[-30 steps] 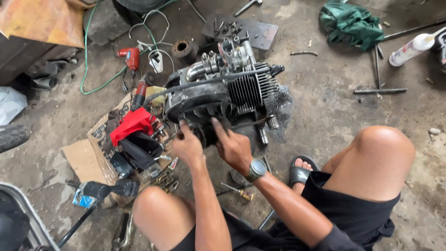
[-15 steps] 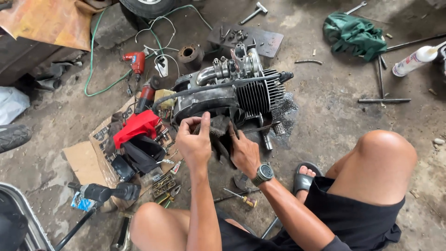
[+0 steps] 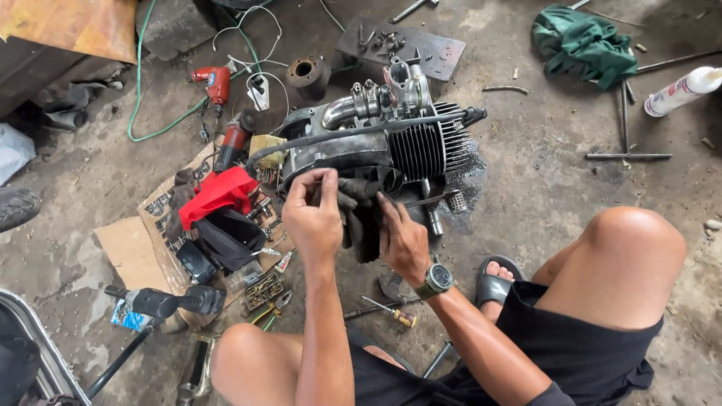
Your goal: The person uses a screwdriver to adjust components on a motorcycle engine, then wipes the engine casing with a cloth. They handle small metal parts and tools on the floor before continuing to clean the engine surface.
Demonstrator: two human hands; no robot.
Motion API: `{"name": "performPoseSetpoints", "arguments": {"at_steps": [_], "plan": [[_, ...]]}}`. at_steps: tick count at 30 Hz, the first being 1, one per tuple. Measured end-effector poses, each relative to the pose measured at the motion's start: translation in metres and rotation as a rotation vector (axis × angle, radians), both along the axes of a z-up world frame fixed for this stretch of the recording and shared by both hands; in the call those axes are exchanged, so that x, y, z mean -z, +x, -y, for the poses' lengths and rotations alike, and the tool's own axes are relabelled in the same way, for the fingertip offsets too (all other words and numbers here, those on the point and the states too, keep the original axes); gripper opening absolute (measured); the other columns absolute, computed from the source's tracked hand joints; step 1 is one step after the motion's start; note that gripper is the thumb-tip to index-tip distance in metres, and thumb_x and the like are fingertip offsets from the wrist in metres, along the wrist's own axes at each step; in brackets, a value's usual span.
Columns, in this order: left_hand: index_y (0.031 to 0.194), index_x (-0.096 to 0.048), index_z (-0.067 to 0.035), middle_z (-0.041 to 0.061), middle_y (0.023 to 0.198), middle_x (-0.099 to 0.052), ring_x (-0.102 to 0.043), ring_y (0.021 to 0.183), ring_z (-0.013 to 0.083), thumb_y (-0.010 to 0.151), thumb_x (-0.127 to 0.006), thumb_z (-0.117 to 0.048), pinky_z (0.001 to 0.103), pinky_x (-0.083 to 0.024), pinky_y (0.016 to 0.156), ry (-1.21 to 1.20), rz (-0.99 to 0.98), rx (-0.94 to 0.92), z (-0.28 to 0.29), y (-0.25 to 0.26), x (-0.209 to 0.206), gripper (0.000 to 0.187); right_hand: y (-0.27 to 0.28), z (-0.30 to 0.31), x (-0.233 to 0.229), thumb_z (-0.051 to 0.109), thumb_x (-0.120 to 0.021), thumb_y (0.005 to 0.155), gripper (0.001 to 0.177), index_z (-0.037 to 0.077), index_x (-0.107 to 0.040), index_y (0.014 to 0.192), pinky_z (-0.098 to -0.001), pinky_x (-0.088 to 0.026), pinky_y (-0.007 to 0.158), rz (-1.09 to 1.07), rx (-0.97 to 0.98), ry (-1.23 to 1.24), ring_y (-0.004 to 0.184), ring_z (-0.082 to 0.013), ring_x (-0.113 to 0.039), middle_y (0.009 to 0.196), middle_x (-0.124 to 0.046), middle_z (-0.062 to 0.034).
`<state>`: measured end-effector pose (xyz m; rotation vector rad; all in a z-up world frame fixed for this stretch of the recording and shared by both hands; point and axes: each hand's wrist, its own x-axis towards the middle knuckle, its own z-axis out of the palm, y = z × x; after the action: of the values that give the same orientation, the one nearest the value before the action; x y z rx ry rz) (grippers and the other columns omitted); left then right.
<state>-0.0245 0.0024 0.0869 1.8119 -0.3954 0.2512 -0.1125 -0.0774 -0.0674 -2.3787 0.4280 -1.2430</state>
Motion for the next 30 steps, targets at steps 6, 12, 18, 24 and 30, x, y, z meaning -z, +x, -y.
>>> {"name": "performPoseSetpoints", "arguments": {"at_steps": [6,12,18,24,30], "plan": [[0.094,-0.076,-0.011,0.006,0.086,-0.077,-0.071,0.079,0.0143,0.094,-0.081,-0.020,0.033,-0.058,0.081,0.013,0.088,0.070,0.016,0.000,-0.029,0.010,-0.003,0.010,0.002,0.016,-0.051,0.090,0.060,0.032,-0.046,0.148,-0.0516,-0.053,0.046,-0.266,-0.058,0.068,0.053,-0.0426,-0.067,0.114,-0.054,-0.0081],[0.090,-0.074,-0.012,0.005,0.085,-0.077,-0.077,0.085,0.0211,0.092,-0.082,-0.023,0.036,-0.059,0.082,0.130,0.117,0.124,0.016,-0.006,-0.027,0.014,0.006,0.002,-0.032,0.012,-0.053,0.089,0.062,0.026,-0.043,0.148,-0.0545,-0.057,0.053,-0.517,-0.063,0.201,0.061,-0.0473,-0.071,0.109,-0.059,-0.0154],[0.092,-0.075,-0.015,0.006,0.083,-0.077,-0.076,0.082,0.0269,0.092,-0.081,-0.028,0.040,-0.059,0.078,0.314,0.120,0.045,-0.008,-0.029,-0.005,0.014,0.012,-0.009,-0.004,0.019,-0.061,0.084,0.044,0.005,-0.062,0.126,-0.0616,-0.054,0.053,-0.351,-0.134,0.199,0.060,-0.0527,-0.069,0.116,-0.066,-0.0254],[0.093,-0.076,-0.021,0.004,0.079,-0.077,-0.076,0.085,0.0275,0.087,-0.081,-0.036,0.042,-0.058,0.079,0.406,-0.132,-0.094,-0.007,-0.040,0.043,0.017,0.031,0.002,-0.010,0.017,-0.045,0.089,0.058,0.015,-0.053,0.146,-0.0584,-0.052,0.053,-0.253,-0.203,0.228,0.064,-0.0515,-0.066,0.119,-0.067,-0.0162],[0.090,-0.077,-0.015,0.008,0.078,-0.077,-0.076,0.080,0.0306,0.088,-0.080,-0.035,0.043,-0.058,0.077,0.350,-0.155,-0.114,-0.005,-0.038,0.053,0.020,0.026,0.008,0.028,0.014,-0.047,0.084,0.056,0.016,-0.055,0.140,-0.0628,-0.050,0.054,-0.256,-0.194,0.235,0.066,-0.0535,-0.066,0.113,-0.066,-0.0211]]}}
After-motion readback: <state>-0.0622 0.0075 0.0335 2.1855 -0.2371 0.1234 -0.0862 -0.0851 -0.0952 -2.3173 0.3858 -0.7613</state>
